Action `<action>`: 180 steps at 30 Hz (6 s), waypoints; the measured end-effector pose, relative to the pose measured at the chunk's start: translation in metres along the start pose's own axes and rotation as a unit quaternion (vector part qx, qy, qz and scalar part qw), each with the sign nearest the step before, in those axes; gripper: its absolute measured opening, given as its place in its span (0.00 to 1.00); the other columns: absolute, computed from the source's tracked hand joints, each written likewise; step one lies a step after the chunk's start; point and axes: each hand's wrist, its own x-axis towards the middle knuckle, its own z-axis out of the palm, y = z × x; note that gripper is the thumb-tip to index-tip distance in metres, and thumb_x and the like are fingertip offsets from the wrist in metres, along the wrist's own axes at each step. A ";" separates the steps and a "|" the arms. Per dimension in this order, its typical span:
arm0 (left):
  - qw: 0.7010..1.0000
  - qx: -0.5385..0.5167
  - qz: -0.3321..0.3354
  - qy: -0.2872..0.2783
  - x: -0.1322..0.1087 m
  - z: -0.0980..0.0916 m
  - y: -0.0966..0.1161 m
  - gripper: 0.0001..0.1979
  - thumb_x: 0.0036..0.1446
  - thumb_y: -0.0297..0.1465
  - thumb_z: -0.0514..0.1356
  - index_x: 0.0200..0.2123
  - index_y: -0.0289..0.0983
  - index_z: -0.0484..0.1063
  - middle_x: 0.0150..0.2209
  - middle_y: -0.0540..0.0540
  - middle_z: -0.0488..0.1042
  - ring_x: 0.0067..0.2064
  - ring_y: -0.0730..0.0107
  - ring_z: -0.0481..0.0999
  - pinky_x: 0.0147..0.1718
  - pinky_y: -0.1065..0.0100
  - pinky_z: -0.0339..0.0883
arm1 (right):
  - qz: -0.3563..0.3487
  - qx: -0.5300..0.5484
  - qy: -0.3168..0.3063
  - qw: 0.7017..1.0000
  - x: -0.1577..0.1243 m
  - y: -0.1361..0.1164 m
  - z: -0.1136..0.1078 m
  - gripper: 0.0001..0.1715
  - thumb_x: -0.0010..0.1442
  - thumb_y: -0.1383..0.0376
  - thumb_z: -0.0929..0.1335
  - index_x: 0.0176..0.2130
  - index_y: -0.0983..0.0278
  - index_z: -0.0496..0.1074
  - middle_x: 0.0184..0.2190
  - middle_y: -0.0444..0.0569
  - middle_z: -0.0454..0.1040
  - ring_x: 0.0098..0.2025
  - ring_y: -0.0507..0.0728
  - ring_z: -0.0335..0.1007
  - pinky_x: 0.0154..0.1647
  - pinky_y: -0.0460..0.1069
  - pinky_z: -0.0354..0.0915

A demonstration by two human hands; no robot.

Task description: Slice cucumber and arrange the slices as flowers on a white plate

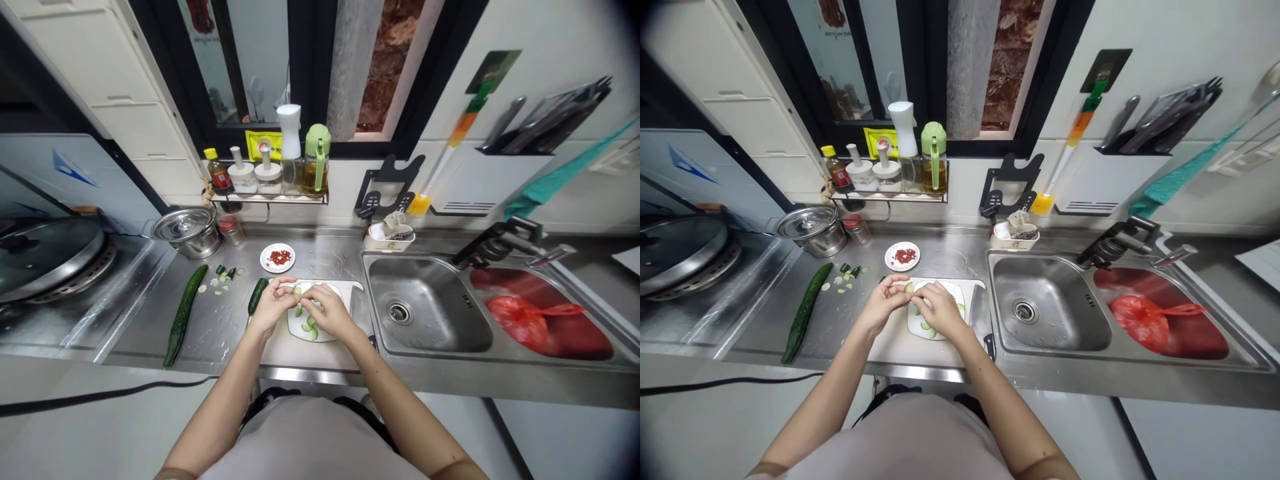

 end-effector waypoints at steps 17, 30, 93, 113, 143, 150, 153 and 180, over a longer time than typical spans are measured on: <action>0.999 0.024 0.043 -0.010 -0.005 0.002 0.000 0.24 0.40 0.29 0.69 0.45 0.36 0.71 0.32 0.50 0.73 0.32 0.76 0.72 0.34 0.73 0.65 | 0.103 0.122 -0.020 0.987 0.004 -0.001 0.004 0.13 0.59 0.59 0.65 0.26 0.62 0.70 0.24 0.43 0.71 0.29 0.52 0.65 0.32 0.46 0.60; 0.997 0.066 0.030 0.036 0.017 -0.018 -0.039 0.16 0.40 0.30 0.68 0.35 0.36 0.73 0.24 0.53 0.68 0.27 0.78 0.68 0.29 0.76 0.60 | 0.244 0.295 -0.031 0.923 0.004 0.046 0.025 0.14 0.52 0.55 0.70 0.30 0.62 0.68 0.21 0.41 0.71 0.25 0.51 0.67 0.28 0.46 0.64; 0.785 0.613 0.044 0.081 0.060 -0.040 -0.116 0.06 0.57 0.35 0.61 0.35 0.40 0.75 0.38 0.46 0.70 0.42 0.65 0.70 0.38 0.68 0.59 | 0.342 -0.274 -0.187 0.879 0.008 0.073 0.070 0.12 0.67 0.63 0.62 0.45 0.64 0.71 0.44 0.55 0.74 0.48 0.60 0.67 0.38 0.49 0.59; 0.777 0.624 0.030 0.076 0.062 -0.039 -0.114 0.06 0.56 0.36 0.61 0.35 0.41 0.75 0.38 0.46 0.70 0.41 0.66 0.71 0.37 0.68 0.59 | 0.345 -0.270 -0.170 0.883 0.003 0.075 0.074 0.12 0.66 0.62 0.62 0.44 0.64 0.71 0.44 0.55 0.74 0.48 0.60 0.67 0.39 0.49 0.59; 0.929 0.258 0.105 0.245 -0.027 -0.066 -0.127 0.21 0.52 0.46 0.60 0.39 0.35 0.74 0.24 0.53 0.65 0.25 0.75 0.64 0.28 0.72 0.61 | 0.328 -0.155 0.180 0.914 -0.118 0.083 -0.017 0.20 0.61 0.59 0.60 0.43 0.66 0.75 0.32 0.50 0.73 0.34 0.56 0.66 0.39 0.49 0.62; 0.929 0.277 0.099 0.225 -0.030 -0.060 -0.135 0.20 0.52 0.46 0.60 0.39 0.36 0.75 0.23 0.53 0.65 0.24 0.74 0.65 0.27 0.72 0.62 | 0.274 -0.324 -0.112 0.899 -0.086 0.074 0.003 0.25 0.64 0.68 0.59 0.56 0.53 0.71 0.45 0.52 0.69 0.46 0.58 0.61 0.43 0.48 0.57; 0.929 0.275 0.103 0.225 -0.030 -0.062 -0.137 0.21 0.52 0.47 0.60 0.39 0.36 0.75 0.23 0.53 0.66 0.24 0.75 0.65 0.27 0.72 0.62 | 0.271 -0.334 -0.138 0.892 -0.080 0.076 0.006 0.27 0.64 0.69 0.59 0.58 0.51 0.69 0.46 0.52 0.67 0.47 0.58 0.59 0.43 0.48 0.57; 0.928 0.280 0.084 0.231 -0.031 -0.069 -0.142 0.22 0.51 0.49 0.60 0.39 0.37 0.75 0.23 0.53 0.65 0.24 0.74 0.64 0.27 0.71 0.61 | 0.273 -0.319 -0.153 0.895 -0.081 0.083 0.009 0.24 0.64 0.68 0.60 0.56 0.53 0.71 0.47 0.52 0.66 0.47 0.58 0.58 0.42 0.47 0.58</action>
